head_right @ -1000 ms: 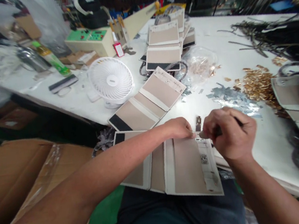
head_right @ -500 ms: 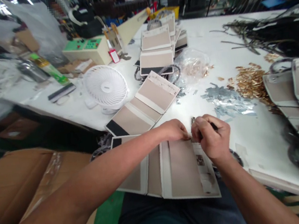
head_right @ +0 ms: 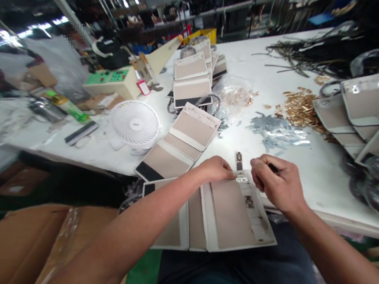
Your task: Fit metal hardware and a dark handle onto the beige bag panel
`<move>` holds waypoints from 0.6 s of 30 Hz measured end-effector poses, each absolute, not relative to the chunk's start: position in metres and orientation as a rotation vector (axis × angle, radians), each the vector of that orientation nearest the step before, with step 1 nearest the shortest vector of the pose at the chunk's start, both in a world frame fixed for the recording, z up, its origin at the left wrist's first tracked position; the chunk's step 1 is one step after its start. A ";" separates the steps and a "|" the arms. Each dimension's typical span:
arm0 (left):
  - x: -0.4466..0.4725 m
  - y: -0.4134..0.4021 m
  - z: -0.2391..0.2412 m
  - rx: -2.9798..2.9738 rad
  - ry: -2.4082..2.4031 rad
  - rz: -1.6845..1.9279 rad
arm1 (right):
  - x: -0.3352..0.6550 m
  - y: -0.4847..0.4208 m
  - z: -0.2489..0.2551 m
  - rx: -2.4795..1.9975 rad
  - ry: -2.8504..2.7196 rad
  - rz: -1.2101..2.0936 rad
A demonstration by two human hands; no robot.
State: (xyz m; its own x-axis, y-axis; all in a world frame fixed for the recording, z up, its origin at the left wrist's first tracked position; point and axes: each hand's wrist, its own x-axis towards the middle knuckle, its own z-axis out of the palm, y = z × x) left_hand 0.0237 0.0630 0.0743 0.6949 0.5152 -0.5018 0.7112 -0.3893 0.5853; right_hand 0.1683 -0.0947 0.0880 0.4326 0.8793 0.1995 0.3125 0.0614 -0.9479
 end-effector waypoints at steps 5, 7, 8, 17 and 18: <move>0.024 0.061 0.074 2.148 0.927 -0.264 | 0.180 -0.118 0.082 -1.901 -1.459 0.576; 0.025 0.059 0.077 2.182 0.928 -0.255 | 0.179 -0.114 0.071 -2.009 -1.602 0.584; 0.024 0.057 0.079 2.200 0.931 -0.246 | 0.179 -0.110 0.066 -2.066 -1.647 0.581; -0.036 -0.042 0.064 2.623 0.822 0.458 | 0.186 -0.091 0.053 -2.163 -1.744 0.579; -0.045 -0.058 0.057 2.682 0.698 0.463 | 0.187 -0.090 0.054 -2.155 -1.745 0.587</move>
